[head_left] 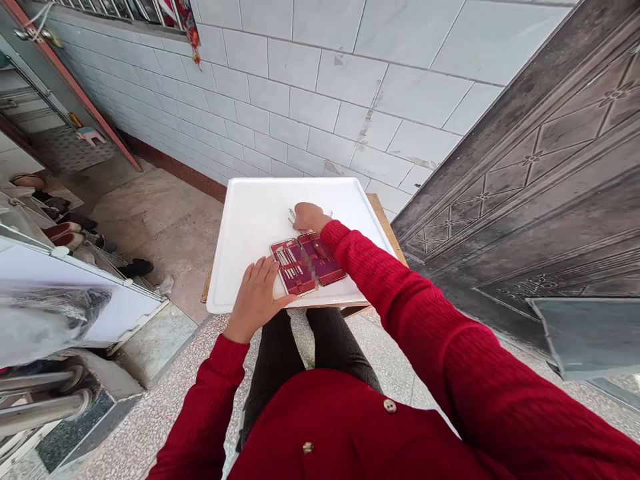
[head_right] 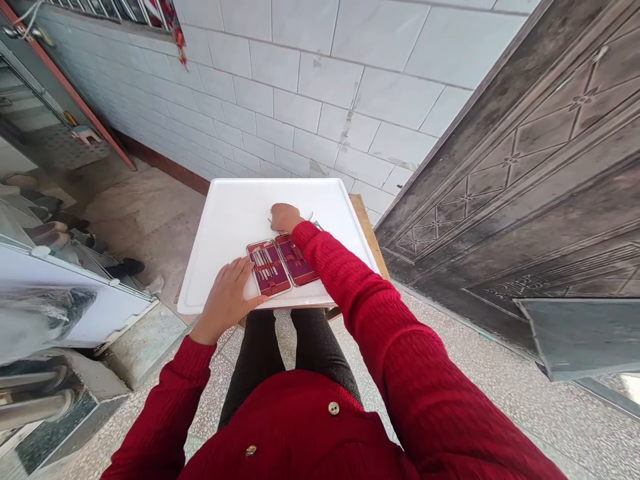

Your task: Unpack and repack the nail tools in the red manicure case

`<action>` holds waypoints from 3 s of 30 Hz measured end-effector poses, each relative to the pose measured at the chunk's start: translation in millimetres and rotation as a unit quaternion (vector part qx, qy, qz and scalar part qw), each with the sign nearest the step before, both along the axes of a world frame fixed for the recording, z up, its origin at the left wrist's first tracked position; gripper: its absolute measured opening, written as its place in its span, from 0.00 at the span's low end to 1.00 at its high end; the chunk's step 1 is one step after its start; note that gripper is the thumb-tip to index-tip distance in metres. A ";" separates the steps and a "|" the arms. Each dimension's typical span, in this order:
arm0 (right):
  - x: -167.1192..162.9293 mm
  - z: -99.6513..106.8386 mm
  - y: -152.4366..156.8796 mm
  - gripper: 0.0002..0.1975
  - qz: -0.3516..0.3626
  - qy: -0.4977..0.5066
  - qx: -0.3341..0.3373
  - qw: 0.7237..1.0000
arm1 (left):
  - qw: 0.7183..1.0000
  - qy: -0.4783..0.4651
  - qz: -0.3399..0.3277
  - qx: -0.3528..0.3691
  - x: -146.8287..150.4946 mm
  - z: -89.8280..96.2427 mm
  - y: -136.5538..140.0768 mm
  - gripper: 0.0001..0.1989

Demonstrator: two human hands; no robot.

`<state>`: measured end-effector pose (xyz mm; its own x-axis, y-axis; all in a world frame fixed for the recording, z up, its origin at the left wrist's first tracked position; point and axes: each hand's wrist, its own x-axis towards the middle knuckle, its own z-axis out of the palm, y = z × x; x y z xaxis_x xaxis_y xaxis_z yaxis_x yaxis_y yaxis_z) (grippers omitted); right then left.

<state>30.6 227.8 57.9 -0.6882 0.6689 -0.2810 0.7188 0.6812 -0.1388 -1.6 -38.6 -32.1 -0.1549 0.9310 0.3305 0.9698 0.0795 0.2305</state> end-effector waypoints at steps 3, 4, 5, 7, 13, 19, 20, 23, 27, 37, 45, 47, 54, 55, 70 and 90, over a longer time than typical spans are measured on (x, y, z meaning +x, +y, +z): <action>5.1 -3.6 1.8 0.09 -0.029 0.007 -0.022 0.999 | 1.000 -0.008 0.002 -0.001 0.0 -0.7 0.0 0.42; 6.3 -6.3 2.9 0.09 -0.028 0.021 -0.020 0.999 | 1.000 -0.010 0.003 0.001 0.0 -1.0 0.0 0.42; 7.3 -9.4 4.6 0.09 -0.026 0.034 -0.019 0.999 | 1.000 -0.012 0.003 0.003 -0.1 -1.2 -0.1 0.42; 8.4 -16.5 10.2 0.09 -0.012 0.053 -0.020 0.998 | 1.000 -0.016 0.001 0.006 -0.2 -0.9 -0.2 0.42; 9.9 -26.5 26.3 0.06 0.030 0.070 -0.083 0.994 | 1.000 -0.022 -0.001 0.000 -0.4 3.4 -0.1 0.41; 19.0 -15.9 14.4 0.11 -0.015 0.117 -0.146 0.982 | 1.000 -0.026 -0.001 -0.005 -0.5 4.2 -0.6 0.41; 22.1 -15.2 12.4 0.13 -0.021 0.150 -0.164 0.975 | 1.000 -0.026 -0.001 -0.006 -0.6 4.2 -0.7 0.41; 32.6 -18.6 9.2 0.13 -0.043 0.283 -0.251 0.925 | 1.000 -0.027 -0.004 -0.009 -0.8 4.1 -0.8 0.41; 44.9 -30.8 5.7 0.09 -0.069 0.389 -0.379 0.837 | 1.000 -0.025 -0.002 -0.008 -1.3 4.4 -0.6 0.41; 67.1 -52.3 -9.9 0.31 -0.017 0.463 -0.499 0.732 | 0.999 -0.030 -0.004 -0.022 -0.9 6.2 0.0 0.42; 74.8 -55.1 -9.2 0.35 0.038 0.456 -0.461 0.760 | 0.999 -0.037 -0.007 -0.028 -0.8 8.1 0.5 0.44; 76.1 -54.7 -10.3 0.34 0.038 0.439 -0.445 0.780 | 0.999 -0.039 -0.007 -0.029 -1.2 8.5 0.7 0.44; 77.0 -54.7 -19.8 0.37 0.041 0.414 -0.386 0.823 | 0.999 -0.037 -0.006 -0.028 -0.9 9.0 0.4 0.43; 76.9 -54.7 -20.9 0.36 0.040 0.412 -0.383 0.826 | 0.999 -0.037 -0.006 -0.028 -0.9 9.1 0.4 0.43; 80.6 -50.5 -27.6 0.17 0.079 0.375 -0.229 0.895 | 0.999 -0.024 -0.009 -0.025 -0.8 9.3 -0.1 0.44; 73.2 -59.6 -35.2 0.04 0.083 0.383 -0.194 0.899 | 1.000 -0.013 -0.008 -0.015 -1.6 6.8 -0.7 0.43</action>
<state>103.9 192.7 -1.7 -0.8611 0.4921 0.1279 0.2033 0.5638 -0.8005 -3.2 -39.3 -25.3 -0.1483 0.9427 0.2988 0.9647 0.0715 0.2534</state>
